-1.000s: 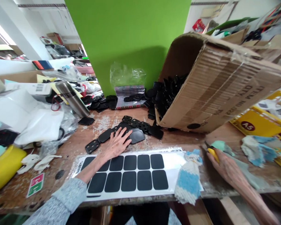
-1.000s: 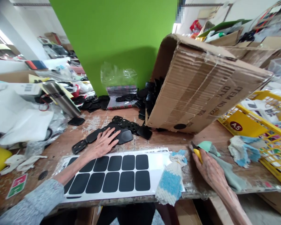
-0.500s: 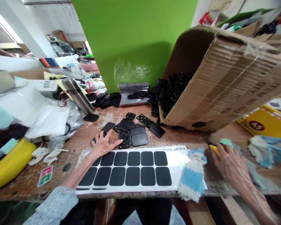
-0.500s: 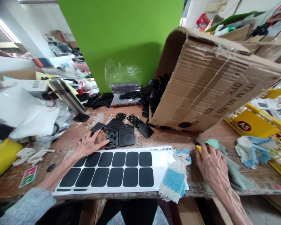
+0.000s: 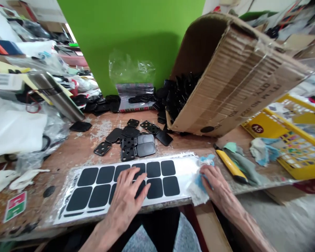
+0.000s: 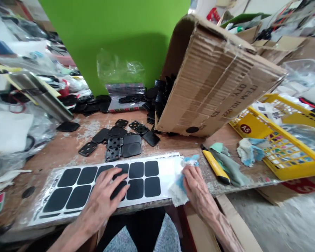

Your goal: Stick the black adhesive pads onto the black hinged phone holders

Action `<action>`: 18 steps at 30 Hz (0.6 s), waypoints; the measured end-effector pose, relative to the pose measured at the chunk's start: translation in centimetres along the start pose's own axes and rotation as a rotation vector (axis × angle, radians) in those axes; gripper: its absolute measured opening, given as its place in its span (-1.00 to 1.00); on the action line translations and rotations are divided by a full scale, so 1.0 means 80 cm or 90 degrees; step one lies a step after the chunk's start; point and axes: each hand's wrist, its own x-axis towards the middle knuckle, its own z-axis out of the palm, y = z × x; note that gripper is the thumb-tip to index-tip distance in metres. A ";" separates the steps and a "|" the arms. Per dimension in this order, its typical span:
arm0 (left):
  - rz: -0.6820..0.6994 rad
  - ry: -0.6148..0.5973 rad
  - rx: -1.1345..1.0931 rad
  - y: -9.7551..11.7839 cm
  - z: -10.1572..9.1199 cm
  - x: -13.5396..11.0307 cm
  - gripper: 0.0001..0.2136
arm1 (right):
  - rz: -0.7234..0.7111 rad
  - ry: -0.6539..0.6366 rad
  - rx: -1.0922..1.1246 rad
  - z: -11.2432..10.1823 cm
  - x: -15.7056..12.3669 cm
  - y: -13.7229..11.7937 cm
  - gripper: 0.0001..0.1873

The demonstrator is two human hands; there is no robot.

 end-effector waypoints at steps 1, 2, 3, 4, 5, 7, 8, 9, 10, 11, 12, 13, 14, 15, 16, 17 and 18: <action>-0.001 0.009 0.003 0.005 0.008 -0.010 -0.75 | 0.025 0.009 -0.018 -0.013 0.006 0.010 -0.81; 0.000 0.020 0.007 0.007 0.015 -0.017 -0.73 | 0.057 0.028 -0.054 -0.027 0.012 0.018 -0.80; 0.007 0.031 0.013 0.006 0.022 -0.022 -0.72 | 0.094 0.048 -0.101 -0.040 0.017 0.023 -0.79; 0.015 0.042 0.021 0.003 0.028 -0.025 -0.70 | 0.127 0.068 -0.147 -0.050 0.020 0.025 -0.77; 0.026 0.053 0.030 0.001 0.033 -0.026 -0.68 | 0.144 0.076 -0.174 -0.057 0.021 0.023 -0.75; 0.041 0.067 0.045 -0.005 0.039 -0.026 -0.66 | 0.118 0.039 -0.121 -0.057 0.020 0.007 -0.73; 0.044 0.072 0.050 -0.006 0.040 -0.026 -0.66 | 0.070 -0.015 -0.045 -0.051 0.020 -0.004 -0.71; 0.047 0.075 0.052 -0.007 0.040 -0.025 -0.66 | 0.014 -0.073 0.046 -0.041 0.021 -0.014 -0.69; 0.052 0.077 0.053 -0.008 0.041 -0.025 -0.66 | -0.040 -0.138 0.122 -0.030 0.025 -0.022 -0.65; 0.058 0.078 0.054 -0.008 0.041 -0.026 -0.67 | -0.082 -0.183 0.156 -0.019 0.031 -0.025 -0.63; 0.064 0.078 0.055 -0.009 0.041 -0.026 -0.66 | -0.066 -0.167 0.151 -0.009 0.040 -0.023 -0.61; 0.069 0.078 0.057 -0.009 0.041 -0.026 -0.66 | -0.025 -0.127 0.131 -0.001 0.050 -0.017 -0.61; 0.072 0.076 0.059 -0.009 0.041 -0.026 -0.66 | 0.018 -0.091 0.109 0.003 0.059 -0.009 -0.60; 0.072 0.074 0.062 -0.009 0.041 -0.026 -0.65 | 0.059 -0.053 0.089 0.004 0.067 0.000 -0.60; 0.072 0.072 0.065 -0.009 0.041 -0.027 -0.65 | 0.080 -0.035 0.081 0.003 0.074 0.008 -0.61; 0.070 0.072 0.067 -0.009 0.040 -0.027 -0.65 | 0.084 -0.036 0.083 0.000 0.078 0.013 -0.63; 0.069 0.071 0.069 -0.008 0.040 -0.028 -0.65 | 0.072 -0.050 0.094 -0.003 0.080 0.015 -0.67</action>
